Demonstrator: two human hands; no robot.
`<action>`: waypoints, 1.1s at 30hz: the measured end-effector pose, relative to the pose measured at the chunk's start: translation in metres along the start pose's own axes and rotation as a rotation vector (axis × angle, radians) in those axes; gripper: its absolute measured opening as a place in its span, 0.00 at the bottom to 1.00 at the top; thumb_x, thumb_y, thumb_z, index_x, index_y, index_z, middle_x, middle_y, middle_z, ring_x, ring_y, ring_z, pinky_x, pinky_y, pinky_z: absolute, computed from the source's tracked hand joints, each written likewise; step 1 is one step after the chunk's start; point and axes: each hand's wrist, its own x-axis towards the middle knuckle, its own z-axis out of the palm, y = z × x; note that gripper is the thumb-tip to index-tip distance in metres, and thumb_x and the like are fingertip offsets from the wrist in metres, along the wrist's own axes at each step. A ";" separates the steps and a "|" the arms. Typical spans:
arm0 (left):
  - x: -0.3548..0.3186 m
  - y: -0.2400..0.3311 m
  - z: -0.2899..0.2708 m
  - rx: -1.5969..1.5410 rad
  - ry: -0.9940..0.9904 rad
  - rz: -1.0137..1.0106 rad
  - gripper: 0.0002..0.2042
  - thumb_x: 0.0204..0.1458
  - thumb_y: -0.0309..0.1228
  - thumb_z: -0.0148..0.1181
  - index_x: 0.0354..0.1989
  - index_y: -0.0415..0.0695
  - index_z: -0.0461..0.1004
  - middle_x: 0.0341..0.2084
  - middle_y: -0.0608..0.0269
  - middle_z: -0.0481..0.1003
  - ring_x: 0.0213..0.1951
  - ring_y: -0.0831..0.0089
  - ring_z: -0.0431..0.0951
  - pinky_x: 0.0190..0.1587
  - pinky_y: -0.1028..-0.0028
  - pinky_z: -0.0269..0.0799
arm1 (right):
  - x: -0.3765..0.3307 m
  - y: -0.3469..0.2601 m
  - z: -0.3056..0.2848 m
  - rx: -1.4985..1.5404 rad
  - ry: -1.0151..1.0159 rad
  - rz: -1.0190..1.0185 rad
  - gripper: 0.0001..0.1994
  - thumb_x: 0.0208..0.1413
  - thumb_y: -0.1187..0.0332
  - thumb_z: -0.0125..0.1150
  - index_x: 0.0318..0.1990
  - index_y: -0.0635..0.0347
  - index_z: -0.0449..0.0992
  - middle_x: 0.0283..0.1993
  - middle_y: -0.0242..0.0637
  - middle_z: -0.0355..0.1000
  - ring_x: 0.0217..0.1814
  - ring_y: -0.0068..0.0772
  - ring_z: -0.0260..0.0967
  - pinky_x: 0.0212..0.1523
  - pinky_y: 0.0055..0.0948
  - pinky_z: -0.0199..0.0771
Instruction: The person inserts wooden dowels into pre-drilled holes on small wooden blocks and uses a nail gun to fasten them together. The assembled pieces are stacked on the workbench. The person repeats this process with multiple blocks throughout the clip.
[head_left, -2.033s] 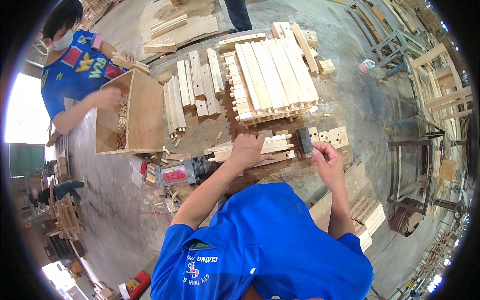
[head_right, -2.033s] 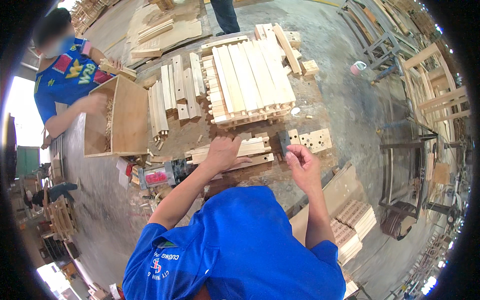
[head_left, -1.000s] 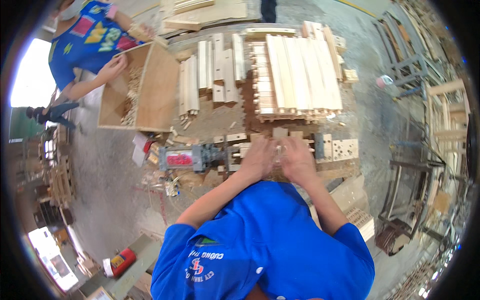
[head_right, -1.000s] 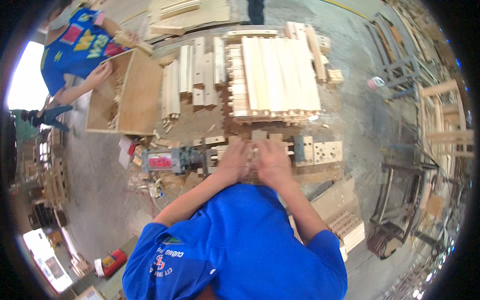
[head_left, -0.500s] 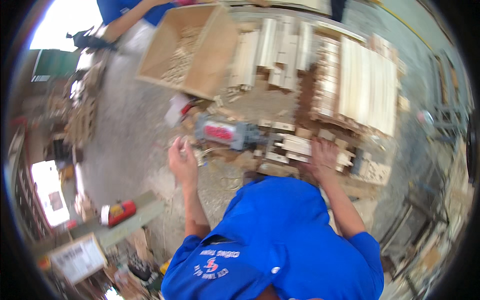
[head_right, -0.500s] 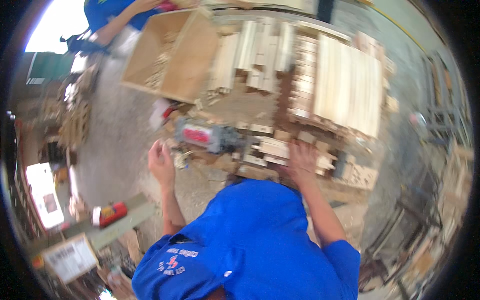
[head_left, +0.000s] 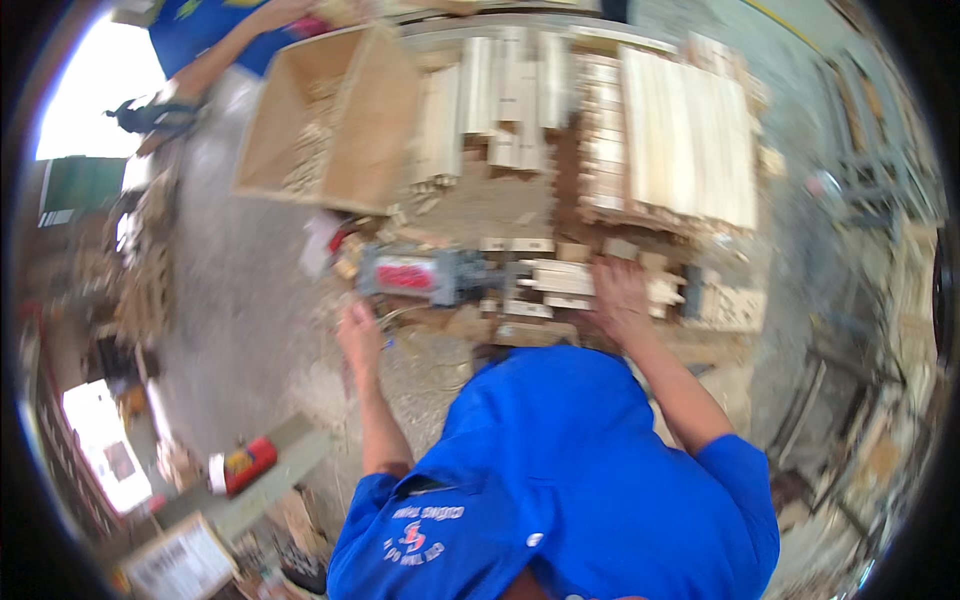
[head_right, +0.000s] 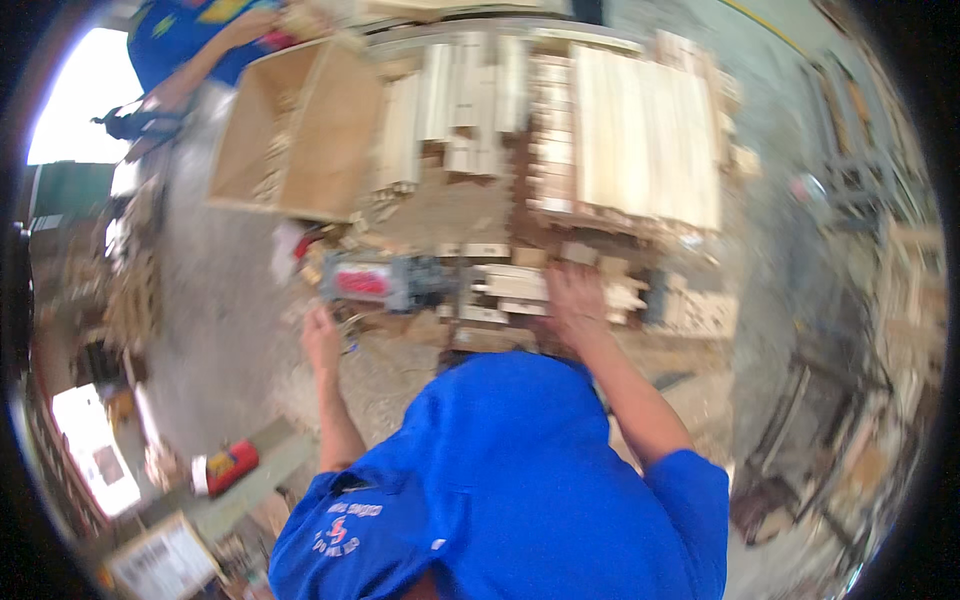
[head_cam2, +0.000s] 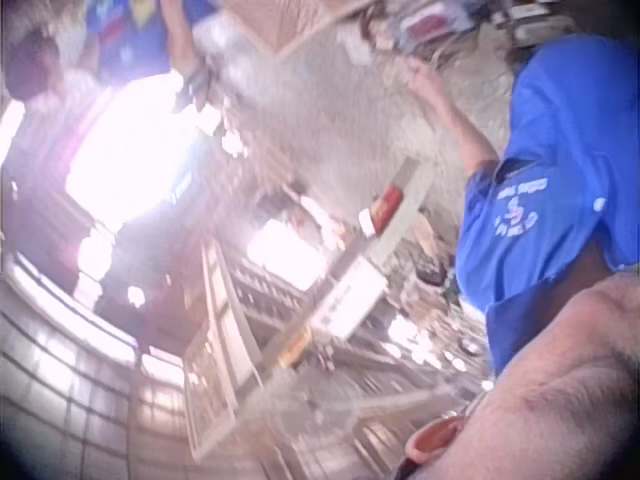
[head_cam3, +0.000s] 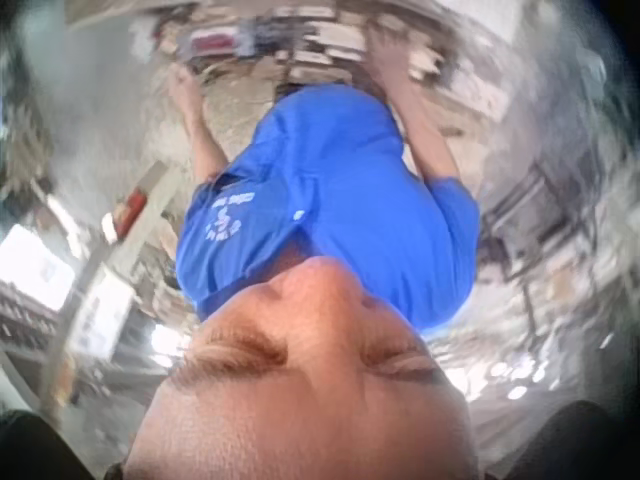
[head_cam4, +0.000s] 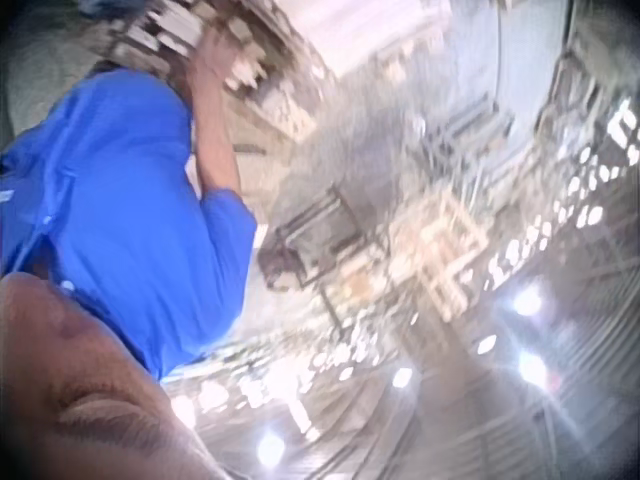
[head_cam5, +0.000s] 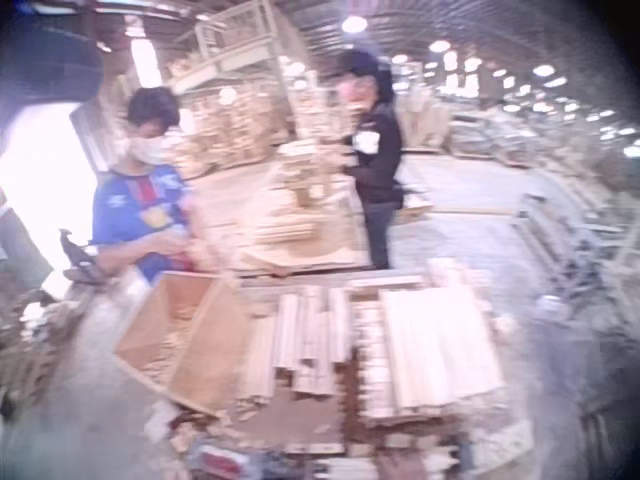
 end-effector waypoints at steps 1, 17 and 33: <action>-0.001 -0.003 0.002 -0.015 0.019 -0.008 0.18 0.71 0.39 0.52 0.49 0.37 0.82 0.42 0.39 0.84 0.46 0.44 0.84 0.51 0.52 0.76 | 0.001 -0.001 -0.001 -0.044 -0.013 0.003 0.48 0.35 0.50 0.87 0.65 0.55 0.70 0.61 0.45 0.70 0.65 0.53 0.67 0.69 0.54 0.66; -0.009 -0.014 0.007 -0.112 0.046 0.009 0.17 0.73 0.39 0.54 0.50 0.36 0.81 0.37 0.45 0.83 0.40 0.50 0.82 0.47 0.56 0.76 | -0.006 0.004 -0.019 -0.108 0.120 0.007 0.47 0.37 0.47 0.85 0.63 0.62 0.70 0.56 0.45 0.72 0.61 0.50 0.70 0.66 0.51 0.67; -0.008 -0.001 -0.004 0.022 0.089 0.193 0.11 0.68 0.35 0.64 0.40 0.39 0.81 0.29 0.46 0.82 0.32 0.49 0.83 0.38 0.55 0.76 | -0.002 0.002 -0.013 -0.093 0.083 0.012 0.52 0.34 0.42 0.87 0.65 0.59 0.68 0.60 0.46 0.70 0.64 0.54 0.67 0.69 0.57 0.62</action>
